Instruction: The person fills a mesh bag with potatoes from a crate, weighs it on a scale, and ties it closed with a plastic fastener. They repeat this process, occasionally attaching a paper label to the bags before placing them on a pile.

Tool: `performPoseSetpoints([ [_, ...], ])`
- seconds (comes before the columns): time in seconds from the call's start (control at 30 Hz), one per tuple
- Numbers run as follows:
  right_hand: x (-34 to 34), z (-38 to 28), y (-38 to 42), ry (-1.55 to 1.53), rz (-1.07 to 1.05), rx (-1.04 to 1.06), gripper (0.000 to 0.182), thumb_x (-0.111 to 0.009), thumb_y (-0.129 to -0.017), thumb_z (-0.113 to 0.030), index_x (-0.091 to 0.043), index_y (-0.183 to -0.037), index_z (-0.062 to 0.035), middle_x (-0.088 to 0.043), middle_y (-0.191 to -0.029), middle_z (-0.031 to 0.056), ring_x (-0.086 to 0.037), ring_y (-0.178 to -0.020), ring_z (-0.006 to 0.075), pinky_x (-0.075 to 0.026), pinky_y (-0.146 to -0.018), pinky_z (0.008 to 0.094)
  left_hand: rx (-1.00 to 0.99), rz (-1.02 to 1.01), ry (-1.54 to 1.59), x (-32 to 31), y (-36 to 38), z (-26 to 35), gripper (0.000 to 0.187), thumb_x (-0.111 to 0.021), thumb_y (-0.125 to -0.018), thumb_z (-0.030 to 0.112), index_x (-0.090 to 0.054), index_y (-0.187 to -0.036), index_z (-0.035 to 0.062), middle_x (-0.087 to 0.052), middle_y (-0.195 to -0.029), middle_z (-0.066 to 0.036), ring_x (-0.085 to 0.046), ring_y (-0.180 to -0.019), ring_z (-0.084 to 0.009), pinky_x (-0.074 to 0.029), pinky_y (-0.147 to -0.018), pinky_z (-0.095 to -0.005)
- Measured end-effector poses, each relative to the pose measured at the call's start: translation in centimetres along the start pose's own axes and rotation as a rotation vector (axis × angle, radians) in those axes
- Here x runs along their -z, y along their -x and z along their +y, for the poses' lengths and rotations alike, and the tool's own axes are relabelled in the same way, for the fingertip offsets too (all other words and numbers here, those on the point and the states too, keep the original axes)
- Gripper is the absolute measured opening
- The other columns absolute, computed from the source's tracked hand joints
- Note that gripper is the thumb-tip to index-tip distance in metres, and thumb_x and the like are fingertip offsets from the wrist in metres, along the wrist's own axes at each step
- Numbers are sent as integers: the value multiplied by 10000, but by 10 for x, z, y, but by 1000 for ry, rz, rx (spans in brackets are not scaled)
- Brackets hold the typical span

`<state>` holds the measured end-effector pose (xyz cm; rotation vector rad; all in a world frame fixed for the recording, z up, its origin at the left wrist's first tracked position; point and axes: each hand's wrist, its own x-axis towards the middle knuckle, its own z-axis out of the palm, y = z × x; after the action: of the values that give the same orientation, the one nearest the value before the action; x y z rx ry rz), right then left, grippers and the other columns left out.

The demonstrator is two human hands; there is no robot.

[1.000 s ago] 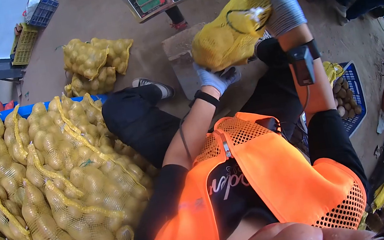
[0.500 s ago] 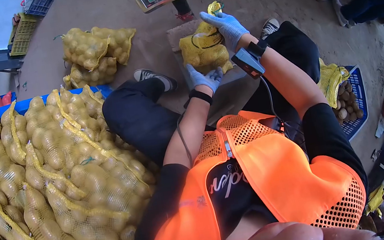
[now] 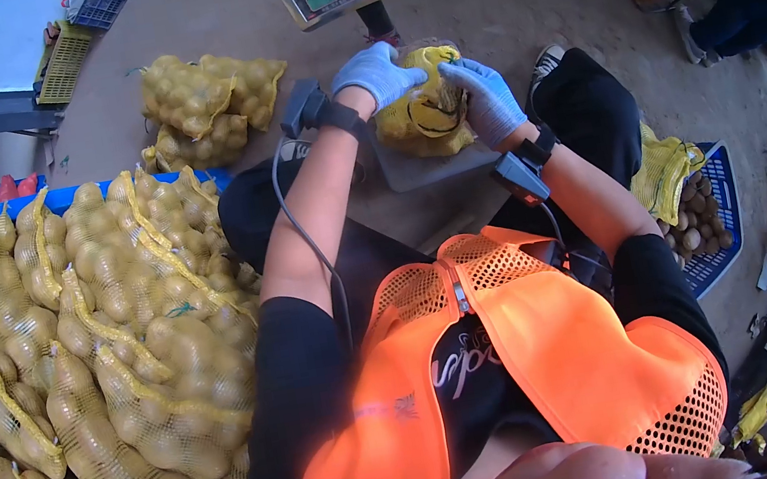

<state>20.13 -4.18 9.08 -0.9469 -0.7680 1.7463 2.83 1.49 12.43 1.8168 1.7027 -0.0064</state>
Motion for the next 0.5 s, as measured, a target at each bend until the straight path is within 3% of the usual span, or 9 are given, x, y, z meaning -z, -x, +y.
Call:
performPoseSetpoints([
  [0.07, 9, -1, 0, -20, -31, -24, 207, -599, -848, -215, -609, -946, -34, -582, -834, -6, -518, -737, 52, -420, -650, 188, 35, -34, -12, -3, -3, 3, 686, -692, -682, 521, -555, -1112, 5, -614, -1030, -184, -587, -986, -274, -448, -861, -350],
  [0.13, 8, -4, 1, -44, -61, -50, 194, -606, -844, -217, -607, -925, -41, -580, -827, -9, -514, -734, 50, -416, -646, 186, 10, 82, 367, -15, -6, -3, 664, -681, -681, 540, -583, -1069, 10, -629, -1003, -164, -606, -936, -281, -460, -832, -354],
  [0.17, 6, -5, 5, 7, -76, -45, 189, -620, -836, -221, -601, -907, -47, -576, -819, -11, -516, -736, 52, -418, -646, 189, 14, 77, 360, -19, -9, -6, 664, -681, -681, 540, -583, -1069, 10, -629, -1003, -164, -606, -936, -281, -460, -832, -354],
  [0.27, 3, 7, 9, 57, -88, -39, 186, -648, -818, -224, -586, -873, -58, -568, -806, -13, -523, -741, 57, -423, -647, 192, 2, -12, 182, -18, -13, -6, 578, -672, -696, 492, -600, -1022, 20, -632, -980, -175, -608, -910, -301, -467, -803, -367],
  [0.33, 1, 9, 11, 52, -86, -37, 189, -662, -808, -222, -577, -857, -61, -564, -801, -13, -527, -743, 60, -426, -647, 192, -45, -79, -168, -2, -5, 5, 455, -649, -716, 382, -602, -994, 25, -639, -934, -177, -612, -889, -302, -472, -784, -373],
  [0.37, 0, 6, 12, -17, -10, -40, 187, -671, -800, -214, -570, -853, -66, -559, -795, -12, -527, -738, 62, -428, -645, 192, -40, -80, -175, -1, -3, 3, 455, -649, -716, 382, -602, -994, 25, -639, -934, -177, -612, -889, -302, -472, -784, -373],
  [0.5, 10, 6, 7, -12, 158, -13, 195, -686, -779, -184, -547, -852, -68, -549, -773, 2, -524, -687, 70, -441, -597, 202, 126, 299, -192, 7, -4, -14, 321, -616, -716, 278, -595, -903, 19, -643, -883, -169, -615, -855, -307, -476, -763, -390],
])
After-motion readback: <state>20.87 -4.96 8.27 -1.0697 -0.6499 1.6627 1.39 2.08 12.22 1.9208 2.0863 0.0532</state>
